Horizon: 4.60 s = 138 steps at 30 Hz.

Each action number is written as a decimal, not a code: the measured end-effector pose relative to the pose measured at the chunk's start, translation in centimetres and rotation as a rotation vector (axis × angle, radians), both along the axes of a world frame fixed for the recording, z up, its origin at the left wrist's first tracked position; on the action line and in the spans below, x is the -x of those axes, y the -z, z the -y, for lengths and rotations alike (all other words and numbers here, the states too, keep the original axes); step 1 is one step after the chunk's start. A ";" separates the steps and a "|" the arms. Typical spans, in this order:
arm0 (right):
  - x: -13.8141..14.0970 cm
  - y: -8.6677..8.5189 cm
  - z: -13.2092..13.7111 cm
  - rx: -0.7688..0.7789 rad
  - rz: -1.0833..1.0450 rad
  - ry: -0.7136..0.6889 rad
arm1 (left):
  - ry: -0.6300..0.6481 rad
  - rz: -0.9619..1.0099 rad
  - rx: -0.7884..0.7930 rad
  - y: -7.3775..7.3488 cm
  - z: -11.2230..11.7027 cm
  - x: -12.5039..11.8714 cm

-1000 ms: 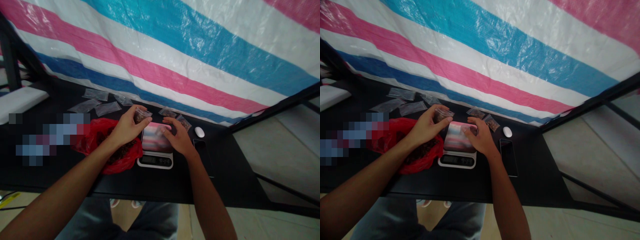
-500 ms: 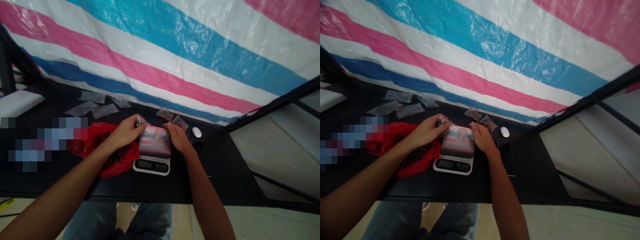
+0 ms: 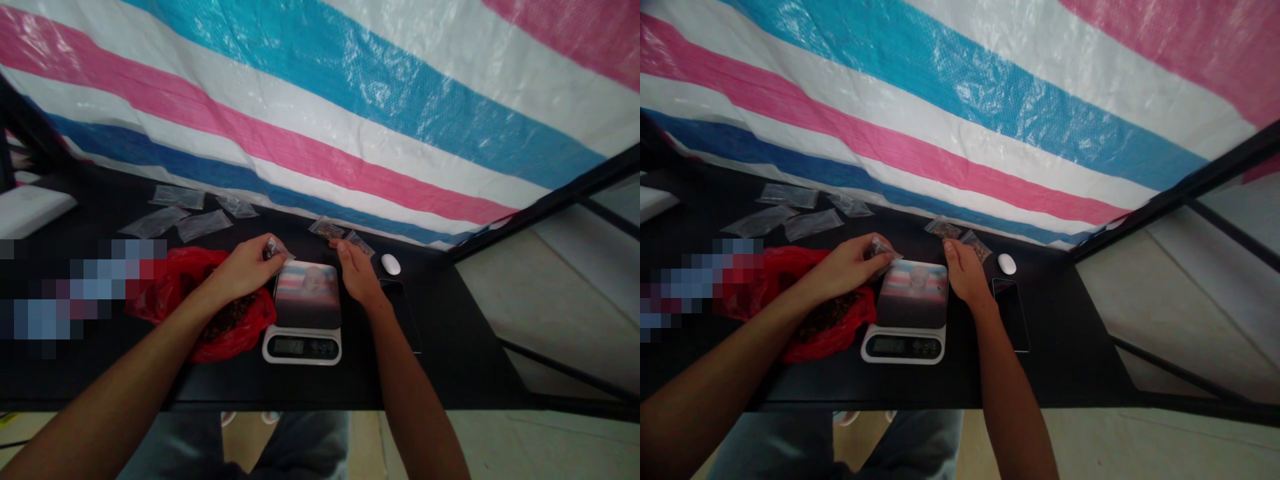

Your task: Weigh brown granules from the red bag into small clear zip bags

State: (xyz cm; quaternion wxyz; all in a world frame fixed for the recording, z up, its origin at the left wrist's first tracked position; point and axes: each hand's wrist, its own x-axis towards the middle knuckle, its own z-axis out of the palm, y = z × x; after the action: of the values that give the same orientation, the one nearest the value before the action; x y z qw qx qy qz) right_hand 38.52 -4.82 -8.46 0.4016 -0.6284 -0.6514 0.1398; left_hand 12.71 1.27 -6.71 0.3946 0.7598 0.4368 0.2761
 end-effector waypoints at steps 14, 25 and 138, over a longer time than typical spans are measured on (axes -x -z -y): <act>3.5 -3.1 1.7 -0.290 -0.279 -0.121 | 0.076 0.610 0.114 -2.7 1.5 -0.3; 5.2 -4.2 2.3 -0.385 -0.472 -0.143 | 0.280 0.754 0.300 -1.6 2.8 -1.6; 3.9 -4.6 2.2 -0.387 -0.438 -0.057 | -0.019 0.619 -0.129 -3.8 3.5 -0.5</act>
State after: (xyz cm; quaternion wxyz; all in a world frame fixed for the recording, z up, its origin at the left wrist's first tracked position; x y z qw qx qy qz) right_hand 34.67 -7.05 -3.91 0.6410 -0.4766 -0.5810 0.1564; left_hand 13.16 -2.27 -2.93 0.4571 0.6591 0.2846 0.5250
